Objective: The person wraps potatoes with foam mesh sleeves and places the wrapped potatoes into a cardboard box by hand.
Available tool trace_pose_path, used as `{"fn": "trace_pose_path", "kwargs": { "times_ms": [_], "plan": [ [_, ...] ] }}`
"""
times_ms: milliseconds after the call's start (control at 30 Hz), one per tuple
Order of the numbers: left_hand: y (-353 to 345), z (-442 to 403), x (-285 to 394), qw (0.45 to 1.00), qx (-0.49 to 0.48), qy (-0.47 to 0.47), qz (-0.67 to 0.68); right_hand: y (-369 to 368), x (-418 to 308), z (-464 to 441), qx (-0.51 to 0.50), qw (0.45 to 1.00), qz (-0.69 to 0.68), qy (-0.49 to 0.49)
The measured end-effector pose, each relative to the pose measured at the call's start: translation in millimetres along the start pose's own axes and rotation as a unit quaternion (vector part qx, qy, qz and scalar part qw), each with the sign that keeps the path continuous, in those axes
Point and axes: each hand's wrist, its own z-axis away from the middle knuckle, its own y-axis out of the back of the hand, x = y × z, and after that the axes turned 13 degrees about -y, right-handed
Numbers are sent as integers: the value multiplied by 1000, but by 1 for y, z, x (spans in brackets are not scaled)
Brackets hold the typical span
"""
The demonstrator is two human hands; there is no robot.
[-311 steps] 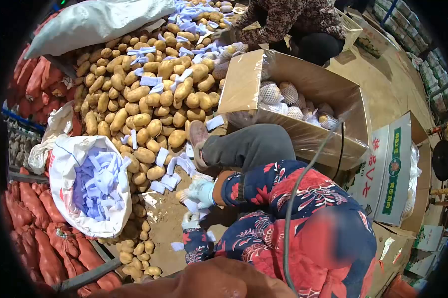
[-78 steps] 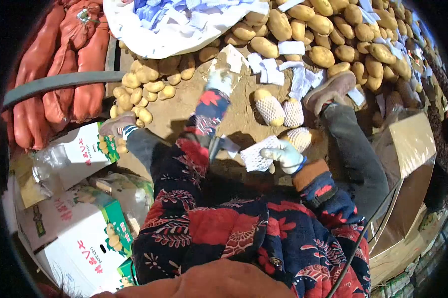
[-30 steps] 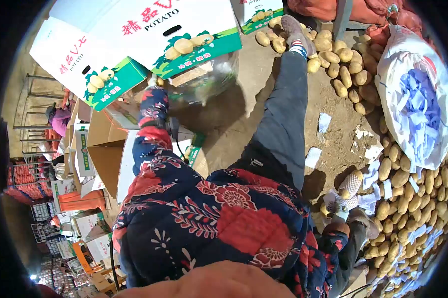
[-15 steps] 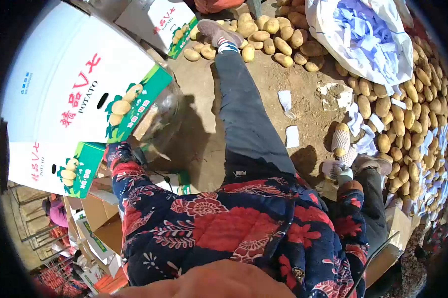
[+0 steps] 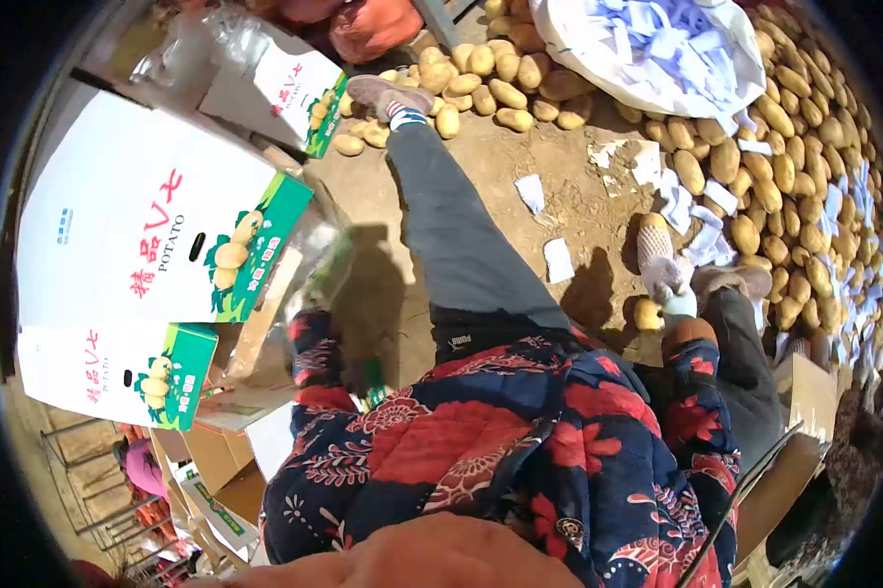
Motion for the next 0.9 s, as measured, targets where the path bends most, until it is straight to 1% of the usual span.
{"fn": "trace_pose_path", "kwargs": {
  "times_ms": [67,100,133,167,200,233,267,300,333,367,400,433,467,533,567,600,633,667,733,767,800,833,867,900],
  "plan": [
    [-39,-7,49,992,9,-83,99,-20,-53,32,7,996,64,-68],
    [-59,-12,82,976,5,-128,179,-21,-43,25,24,997,48,-58],
    [-77,-20,117,951,-13,-155,267,-30,-67,40,-11,997,6,-74],
    [-77,-27,158,913,-51,-159,372,-34,-66,41,-29,998,-29,-52],
    [-75,-34,198,853,-138,-84,496,-37,-66,41,-46,996,-64,-29],
    [-60,-42,246,780,-207,15,590,-42,-71,44,-50,996,-64,-40],
    [-79,-48,278,789,-237,-36,566,-46,-80,49,-54,995,-65,-53],
    [-110,-52,301,782,-227,-128,566,-51,-92,56,-57,994,-75,-46],
    [-93,-54,334,843,-251,-194,434,-52,-93,57,-51,994,-78,-51],
    [-98,-62,357,866,-288,-207,353,-52,-94,56,-52,994,-79,-56],
    [-110,-67,374,866,-281,-223,347,-51,-96,55,-54,993,-81,-61],
    [-140,-74,386,866,-286,-185,365,-48,-100,55,-57,991,-73,-101],
    [-161,-82,400,865,-291,-146,382,-46,-84,47,-50,992,-95,-69],
    [-195,-101,420,897,-253,-117,343,-37,-61,35,-55,981,-151,-112],
    [-215,-111,429,902,-198,-63,378,-34,-47,30,-44,984,-135,-110],
    [-234,-129,433,919,-216,-99,316,-30,-34,27,-33,986,-119,-111],
    [-247,-136,437,933,-176,-62,307,-29,-34,25,-35,989,-107,-97],
    [-257,-144,442,944,-134,-24,300,-34,-35,23,-28,990,-131,-53],
    [-284,-164,450,944,-148,33,292,-32,-40,23,-31,991,-104,-78],
    [-298,-177,455,954,-168,38,246,-28,-33,18,-67,988,-107,-85],
    [-309,-180,450,960,-162,-42,226,-28,-24,17,-53,989,-108,-88],
    [-329,-185,443,960,-149,-121,203,-22,-16,18,-60,980,-123,-145],
    [-334,-187,446,963,-161,-146,159,-15,-6,19,-66,968,-138,-200],
    [-340,-186,450,963,-184,-144,133,-11,18,16,-56,949,-200,-236]
  ]
}}
